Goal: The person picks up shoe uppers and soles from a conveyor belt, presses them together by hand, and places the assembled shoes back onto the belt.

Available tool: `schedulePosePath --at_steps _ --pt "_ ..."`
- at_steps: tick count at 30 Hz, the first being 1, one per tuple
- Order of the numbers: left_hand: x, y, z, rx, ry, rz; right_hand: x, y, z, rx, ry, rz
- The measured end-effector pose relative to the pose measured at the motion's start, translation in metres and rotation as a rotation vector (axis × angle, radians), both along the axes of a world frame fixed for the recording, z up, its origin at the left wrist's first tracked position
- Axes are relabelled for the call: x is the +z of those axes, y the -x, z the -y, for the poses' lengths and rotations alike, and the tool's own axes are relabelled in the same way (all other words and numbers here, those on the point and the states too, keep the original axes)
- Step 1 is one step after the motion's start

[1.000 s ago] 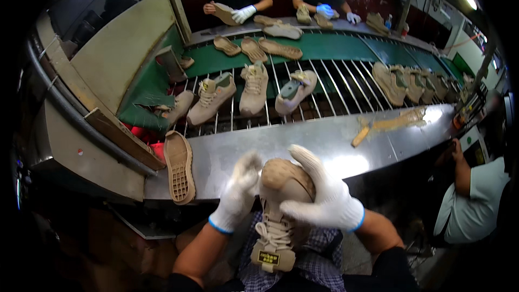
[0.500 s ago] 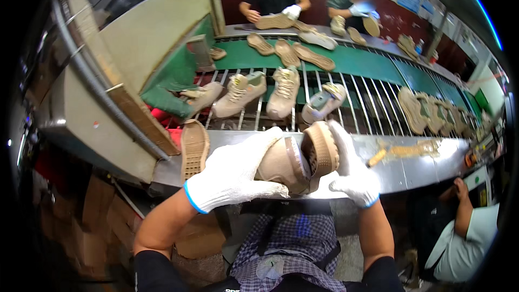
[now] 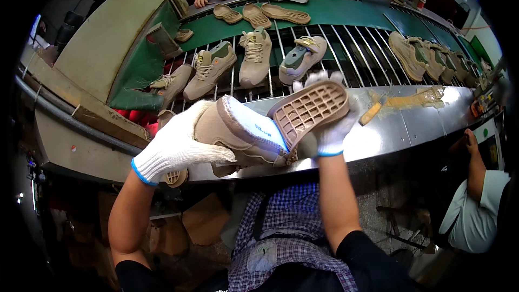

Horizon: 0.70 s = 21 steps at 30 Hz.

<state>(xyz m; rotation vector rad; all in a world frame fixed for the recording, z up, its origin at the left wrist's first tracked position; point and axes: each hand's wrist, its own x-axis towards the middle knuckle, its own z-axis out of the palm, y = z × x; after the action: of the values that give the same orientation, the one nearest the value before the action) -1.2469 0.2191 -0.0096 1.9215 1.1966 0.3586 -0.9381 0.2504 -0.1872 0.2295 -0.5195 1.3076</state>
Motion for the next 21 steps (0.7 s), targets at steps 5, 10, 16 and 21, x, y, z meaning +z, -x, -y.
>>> schedulePosePath --at_steps 5,10,16,21 --pt "-0.011 0.006 0.014 0.143 0.101 0.091 -0.043 0.039 0.009 -0.008 0.443 -0.264" --pt "0.003 -0.009 0.031 0.056 -0.16 -0.162 0.037 0.055 0.012 0.134 0.006 -0.108" --pt "0.023 -0.031 0.035 0.014 -0.158 -0.35 0.077 0.061 0.027 0.18 -0.035 0.175" --pt "0.034 -0.05 0.025 -0.106 -0.222 -0.46 0.101 0.038 0.033 0.036 -0.092 0.772"
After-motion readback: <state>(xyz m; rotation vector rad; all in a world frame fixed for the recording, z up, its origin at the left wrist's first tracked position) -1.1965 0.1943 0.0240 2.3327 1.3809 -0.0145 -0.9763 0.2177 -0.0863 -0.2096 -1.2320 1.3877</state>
